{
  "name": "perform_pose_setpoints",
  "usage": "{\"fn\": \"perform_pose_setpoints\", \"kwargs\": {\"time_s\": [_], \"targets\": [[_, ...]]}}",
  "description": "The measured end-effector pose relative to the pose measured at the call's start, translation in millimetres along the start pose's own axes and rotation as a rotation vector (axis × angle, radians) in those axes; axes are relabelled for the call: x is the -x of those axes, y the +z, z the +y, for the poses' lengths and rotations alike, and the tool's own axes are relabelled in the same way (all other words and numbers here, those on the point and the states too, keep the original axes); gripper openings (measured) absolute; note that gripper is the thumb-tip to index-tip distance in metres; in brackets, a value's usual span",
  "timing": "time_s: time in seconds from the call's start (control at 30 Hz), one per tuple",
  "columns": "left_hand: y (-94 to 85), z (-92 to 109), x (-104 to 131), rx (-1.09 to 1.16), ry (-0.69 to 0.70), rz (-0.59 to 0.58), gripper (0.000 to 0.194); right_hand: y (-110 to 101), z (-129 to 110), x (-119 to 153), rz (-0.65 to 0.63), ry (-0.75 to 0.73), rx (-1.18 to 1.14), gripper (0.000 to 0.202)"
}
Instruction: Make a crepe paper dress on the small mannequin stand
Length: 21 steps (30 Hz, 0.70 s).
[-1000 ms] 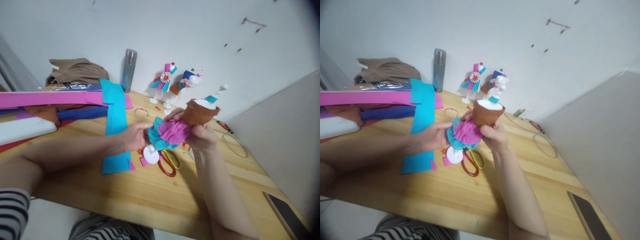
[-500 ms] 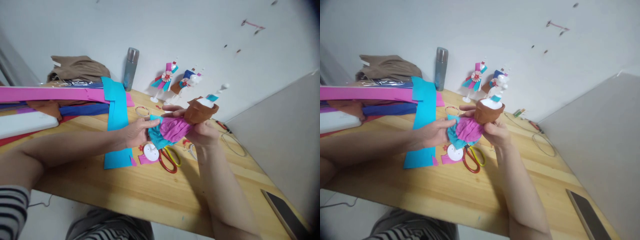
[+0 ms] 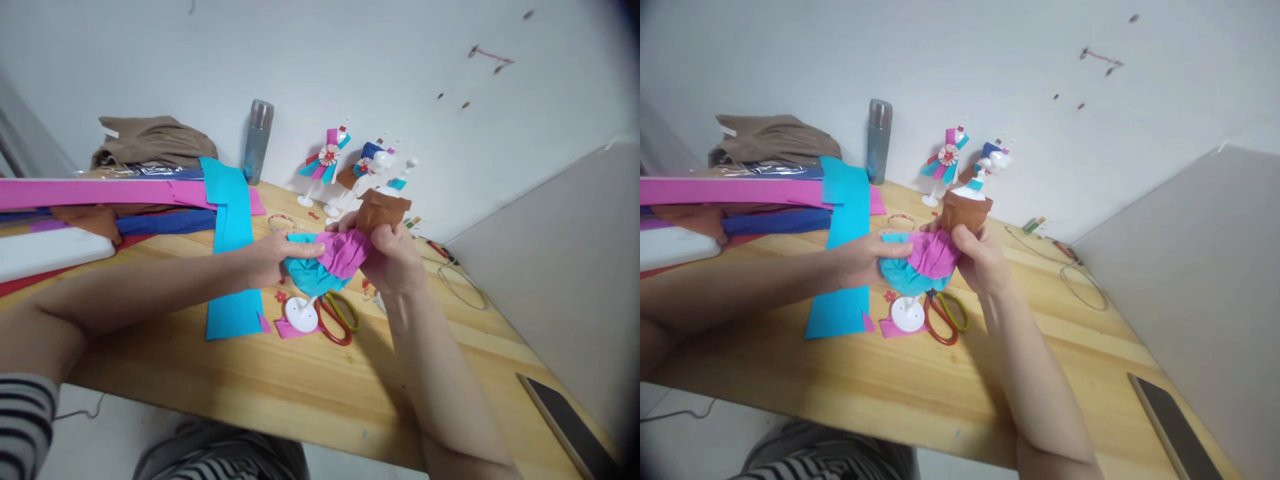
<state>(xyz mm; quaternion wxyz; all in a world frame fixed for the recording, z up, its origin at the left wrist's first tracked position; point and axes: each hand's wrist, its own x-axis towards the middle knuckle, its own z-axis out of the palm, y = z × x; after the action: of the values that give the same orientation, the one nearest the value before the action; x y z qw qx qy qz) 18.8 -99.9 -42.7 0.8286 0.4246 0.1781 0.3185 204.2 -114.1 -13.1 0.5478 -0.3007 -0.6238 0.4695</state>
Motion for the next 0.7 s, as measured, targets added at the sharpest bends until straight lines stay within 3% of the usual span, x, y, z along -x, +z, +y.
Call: {"fn": "perform_pose_setpoints", "kwargs": {"time_s": [0.1,0.27,0.5,0.7], "targets": [[1.6,0.9,0.6,0.056,0.04,0.024,0.017,1.2,-1.4,-1.0,0.007,0.039,-0.028,0.039],[3.2,0.9,1.8,0.05,0.022,-0.066,0.011,-2.0,2.0,-3.0,-0.029,0.111,-0.089,0.042],[1.1,3.2,2.7,0.06,0.017,-0.098,0.011,-1.7,4.6,-4.2,-0.023,0.159,-0.122,0.044],[-11.0,-2.7,-4.8,0.03,-0.046,-0.118,0.031,7.6,4.6,1.6,0.074,0.188,-0.07,0.041]]}}
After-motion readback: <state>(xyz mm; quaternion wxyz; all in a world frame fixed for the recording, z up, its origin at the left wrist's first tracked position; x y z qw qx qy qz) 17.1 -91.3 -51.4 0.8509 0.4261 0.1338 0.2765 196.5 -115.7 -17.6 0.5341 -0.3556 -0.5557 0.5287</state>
